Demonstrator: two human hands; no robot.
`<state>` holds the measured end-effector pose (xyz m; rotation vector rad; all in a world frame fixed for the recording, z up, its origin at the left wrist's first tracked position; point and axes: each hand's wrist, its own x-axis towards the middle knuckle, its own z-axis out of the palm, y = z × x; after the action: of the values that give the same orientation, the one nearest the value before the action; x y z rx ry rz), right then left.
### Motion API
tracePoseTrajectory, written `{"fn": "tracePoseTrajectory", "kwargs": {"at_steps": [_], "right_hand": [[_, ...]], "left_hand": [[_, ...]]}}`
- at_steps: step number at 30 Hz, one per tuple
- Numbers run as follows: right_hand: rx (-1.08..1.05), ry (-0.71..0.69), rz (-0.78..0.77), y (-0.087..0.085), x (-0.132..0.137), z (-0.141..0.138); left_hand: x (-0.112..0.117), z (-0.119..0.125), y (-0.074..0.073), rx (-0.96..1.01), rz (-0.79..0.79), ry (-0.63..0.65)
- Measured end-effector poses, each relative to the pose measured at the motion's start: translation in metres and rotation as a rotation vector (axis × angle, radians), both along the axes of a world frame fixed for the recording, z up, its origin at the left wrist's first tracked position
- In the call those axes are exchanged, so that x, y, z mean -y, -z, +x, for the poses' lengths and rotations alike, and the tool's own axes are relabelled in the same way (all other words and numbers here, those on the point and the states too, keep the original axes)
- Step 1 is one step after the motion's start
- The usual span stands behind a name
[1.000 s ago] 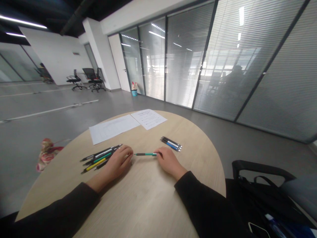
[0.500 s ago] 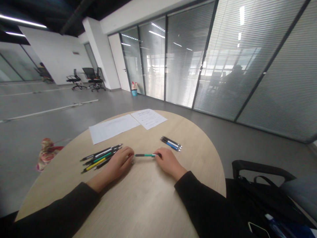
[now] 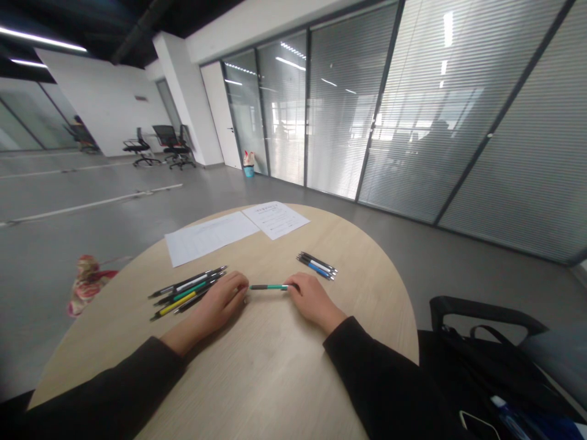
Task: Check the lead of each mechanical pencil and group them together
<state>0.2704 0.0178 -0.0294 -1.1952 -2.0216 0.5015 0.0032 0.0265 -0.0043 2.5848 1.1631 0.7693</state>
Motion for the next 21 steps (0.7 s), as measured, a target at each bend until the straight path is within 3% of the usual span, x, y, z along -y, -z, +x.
{"fn": "tracePoseTrajectory", "kwargs": {"at_steps": [21], "right_hand": [[-0.025, -0.005, 0.001, -0.0017, 0.0020, -0.0013]], "left_hand": [[-0.0001, 0.0000, 0.0001, 0.057, -0.050, -0.019]]}}
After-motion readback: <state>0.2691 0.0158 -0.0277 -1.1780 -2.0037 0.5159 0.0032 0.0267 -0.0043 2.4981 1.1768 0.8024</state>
